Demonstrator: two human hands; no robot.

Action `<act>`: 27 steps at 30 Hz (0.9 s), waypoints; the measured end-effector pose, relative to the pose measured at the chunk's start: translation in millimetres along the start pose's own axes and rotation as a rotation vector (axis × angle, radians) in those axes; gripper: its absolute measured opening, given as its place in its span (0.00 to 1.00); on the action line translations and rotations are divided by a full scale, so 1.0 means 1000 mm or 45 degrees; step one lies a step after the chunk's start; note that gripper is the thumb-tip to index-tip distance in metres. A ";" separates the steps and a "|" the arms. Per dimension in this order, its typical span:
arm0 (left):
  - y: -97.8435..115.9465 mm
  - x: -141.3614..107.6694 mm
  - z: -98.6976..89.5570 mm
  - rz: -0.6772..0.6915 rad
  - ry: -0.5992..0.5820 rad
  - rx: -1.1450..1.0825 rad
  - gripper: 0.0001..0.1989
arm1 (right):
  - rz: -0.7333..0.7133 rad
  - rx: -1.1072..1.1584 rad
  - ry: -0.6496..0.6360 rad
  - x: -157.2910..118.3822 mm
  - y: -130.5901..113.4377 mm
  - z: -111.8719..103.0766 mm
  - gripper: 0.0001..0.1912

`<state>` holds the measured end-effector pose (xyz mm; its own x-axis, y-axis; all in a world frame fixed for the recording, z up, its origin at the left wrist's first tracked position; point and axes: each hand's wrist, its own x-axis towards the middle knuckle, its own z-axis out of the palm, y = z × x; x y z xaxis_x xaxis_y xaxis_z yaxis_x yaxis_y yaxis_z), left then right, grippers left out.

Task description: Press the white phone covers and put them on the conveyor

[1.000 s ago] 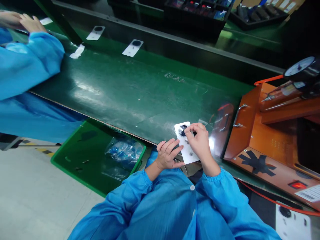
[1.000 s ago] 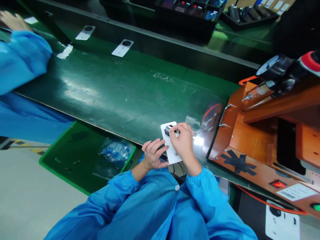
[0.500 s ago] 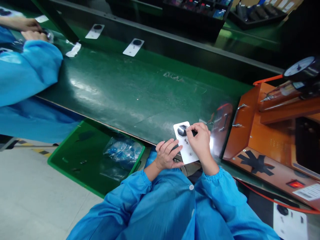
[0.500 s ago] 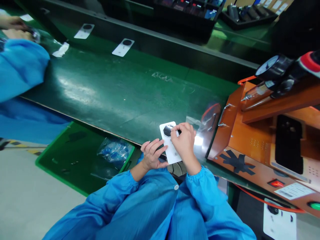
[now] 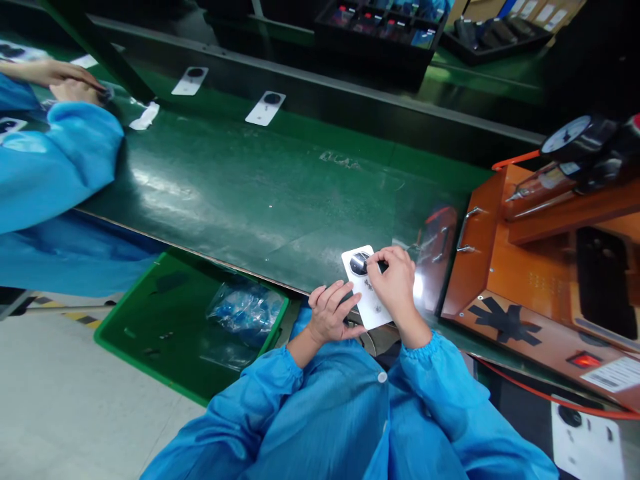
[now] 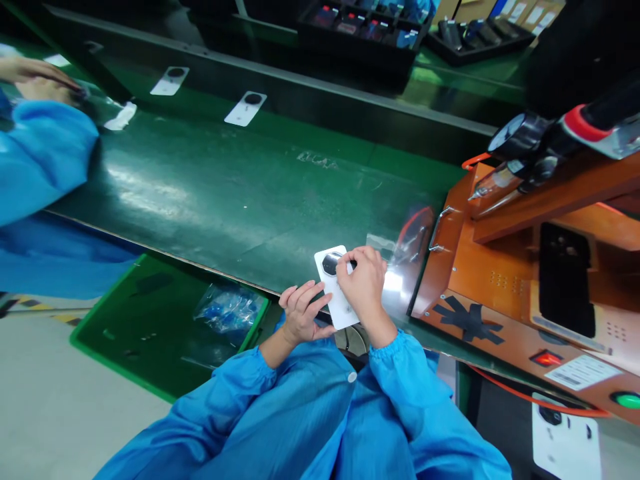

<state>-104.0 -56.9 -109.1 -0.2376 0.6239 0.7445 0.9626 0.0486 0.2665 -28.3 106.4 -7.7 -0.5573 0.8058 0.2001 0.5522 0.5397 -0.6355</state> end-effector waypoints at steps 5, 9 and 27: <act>-0.001 -0.005 0.001 -0.023 -0.045 -0.042 0.35 | -0.042 -0.040 0.001 -0.001 -0.001 0.000 0.05; -0.004 -0.011 0.002 -0.043 -0.124 -0.067 0.38 | -0.090 -0.049 0.060 -0.008 -0.002 -0.006 0.08; 0.013 0.054 -0.045 -0.178 -0.128 -0.415 0.31 | -0.757 -0.386 -0.081 -0.106 0.010 -0.093 0.25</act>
<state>-110.0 -57.6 -38.2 -0.3344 0.7029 0.6278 0.8260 -0.1021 0.5543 93.3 49.0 34.2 -0.8509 0.3393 0.4011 0.2844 0.9394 -0.1913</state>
